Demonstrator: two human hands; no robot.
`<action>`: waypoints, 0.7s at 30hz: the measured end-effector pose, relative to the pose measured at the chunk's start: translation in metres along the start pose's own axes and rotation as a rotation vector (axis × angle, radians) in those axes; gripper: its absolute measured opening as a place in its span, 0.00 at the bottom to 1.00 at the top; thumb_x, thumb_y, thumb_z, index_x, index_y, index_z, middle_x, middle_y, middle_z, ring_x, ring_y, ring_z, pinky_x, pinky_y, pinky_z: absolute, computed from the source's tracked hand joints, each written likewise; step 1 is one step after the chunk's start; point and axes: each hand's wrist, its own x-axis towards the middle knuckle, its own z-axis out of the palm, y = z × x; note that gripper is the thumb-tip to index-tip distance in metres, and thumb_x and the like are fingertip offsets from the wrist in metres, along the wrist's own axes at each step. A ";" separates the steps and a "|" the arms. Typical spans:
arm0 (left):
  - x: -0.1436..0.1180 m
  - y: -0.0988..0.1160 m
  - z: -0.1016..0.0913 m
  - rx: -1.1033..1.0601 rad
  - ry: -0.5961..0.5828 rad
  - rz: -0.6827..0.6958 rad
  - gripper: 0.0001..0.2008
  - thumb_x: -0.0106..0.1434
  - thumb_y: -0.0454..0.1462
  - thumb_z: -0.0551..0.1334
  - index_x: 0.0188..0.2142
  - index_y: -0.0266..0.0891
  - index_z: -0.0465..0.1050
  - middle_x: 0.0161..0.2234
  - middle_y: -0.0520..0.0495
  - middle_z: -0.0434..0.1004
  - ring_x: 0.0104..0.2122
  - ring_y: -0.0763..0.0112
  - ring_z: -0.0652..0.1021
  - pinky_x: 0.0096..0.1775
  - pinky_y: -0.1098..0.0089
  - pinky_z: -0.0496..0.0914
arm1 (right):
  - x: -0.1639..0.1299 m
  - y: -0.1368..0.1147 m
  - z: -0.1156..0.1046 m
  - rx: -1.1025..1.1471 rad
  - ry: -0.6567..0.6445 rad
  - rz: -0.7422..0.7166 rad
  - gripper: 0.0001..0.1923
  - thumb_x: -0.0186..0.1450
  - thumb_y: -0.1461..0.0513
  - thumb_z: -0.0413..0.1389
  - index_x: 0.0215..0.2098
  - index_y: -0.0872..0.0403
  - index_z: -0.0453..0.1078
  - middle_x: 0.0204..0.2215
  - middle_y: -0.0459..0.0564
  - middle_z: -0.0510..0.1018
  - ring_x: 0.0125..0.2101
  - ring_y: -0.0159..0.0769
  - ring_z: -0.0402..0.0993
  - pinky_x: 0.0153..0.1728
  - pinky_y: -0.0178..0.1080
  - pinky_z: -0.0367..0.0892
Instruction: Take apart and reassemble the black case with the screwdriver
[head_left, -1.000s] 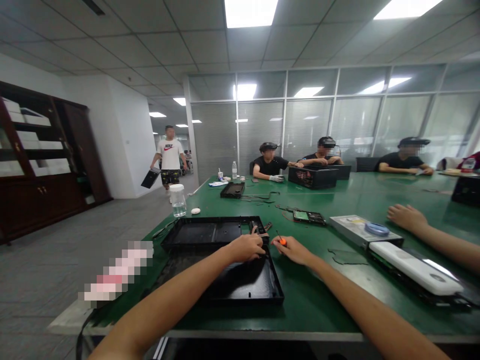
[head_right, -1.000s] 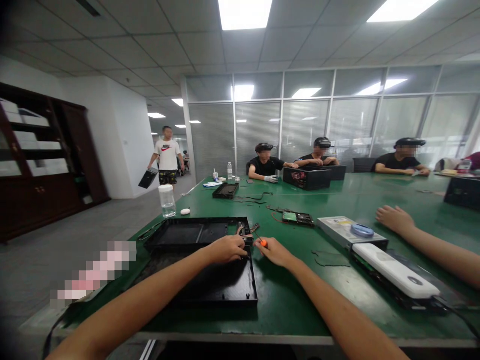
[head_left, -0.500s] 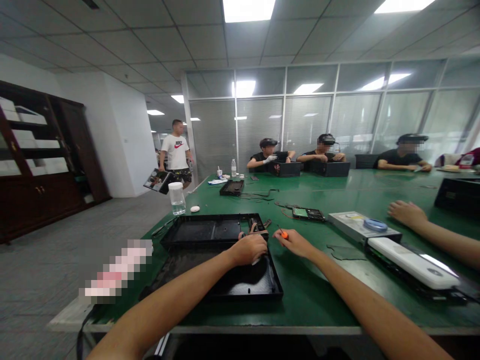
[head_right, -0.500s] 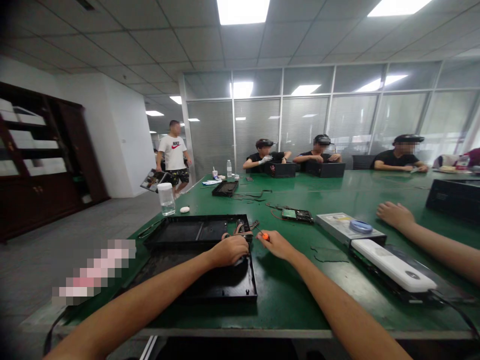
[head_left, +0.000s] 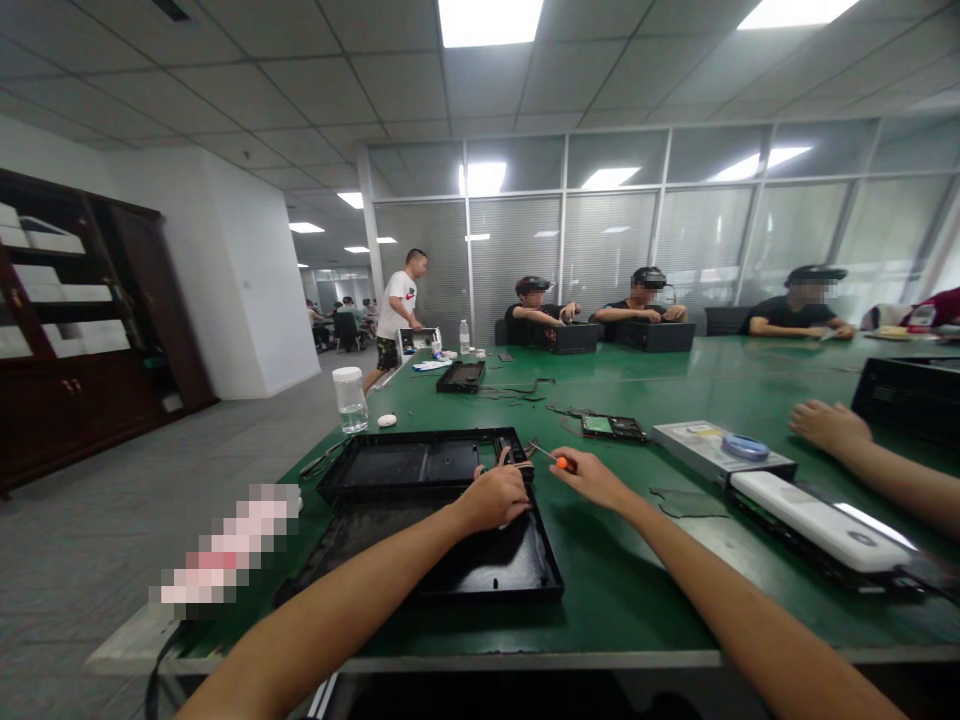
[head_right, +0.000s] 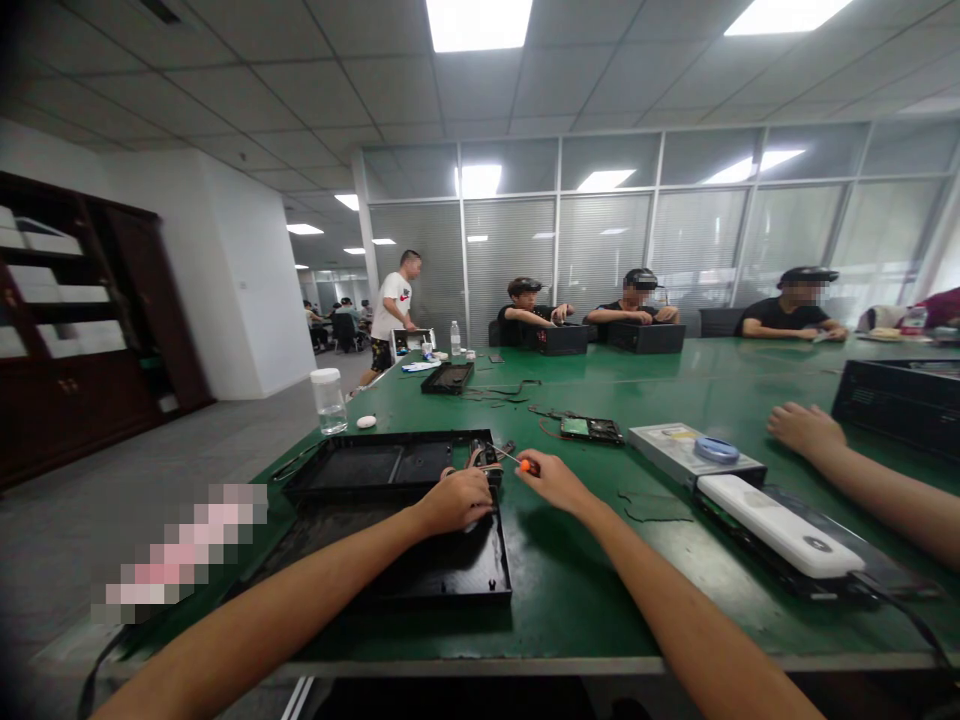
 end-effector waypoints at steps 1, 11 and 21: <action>0.000 0.000 -0.001 -0.021 -0.008 0.008 0.08 0.60 0.35 0.55 0.31 0.37 0.74 0.32 0.48 0.74 0.39 0.68 0.70 0.47 0.68 0.61 | 0.000 0.005 -0.001 0.010 0.023 0.015 0.12 0.56 0.58 0.52 0.38 0.55 0.63 0.28 0.45 0.69 0.28 0.32 0.64 0.31 0.35 0.61; -0.003 0.003 -0.010 -0.124 -0.077 -0.104 0.07 0.58 0.32 0.56 0.33 0.39 0.73 0.36 0.49 0.74 0.40 0.69 0.70 0.46 0.70 0.61 | 0.000 0.010 -0.044 0.253 0.217 0.099 0.16 0.58 0.54 0.50 0.39 0.56 0.63 0.21 0.42 0.65 0.18 0.28 0.60 0.20 0.32 0.58; -0.003 0.006 -0.006 -0.323 0.005 -0.304 0.15 0.54 0.30 0.59 0.42 0.38 0.63 0.36 0.50 0.76 0.45 0.70 0.71 0.49 0.71 0.60 | -0.004 -0.014 -0.021 0.085 0.547 -0.017 0.14 0.61 0.51 0.45 0.30 0.53 0.62 0.21 0.43 0.66 0.23 0.31 0.63 0.26 0.33 0.59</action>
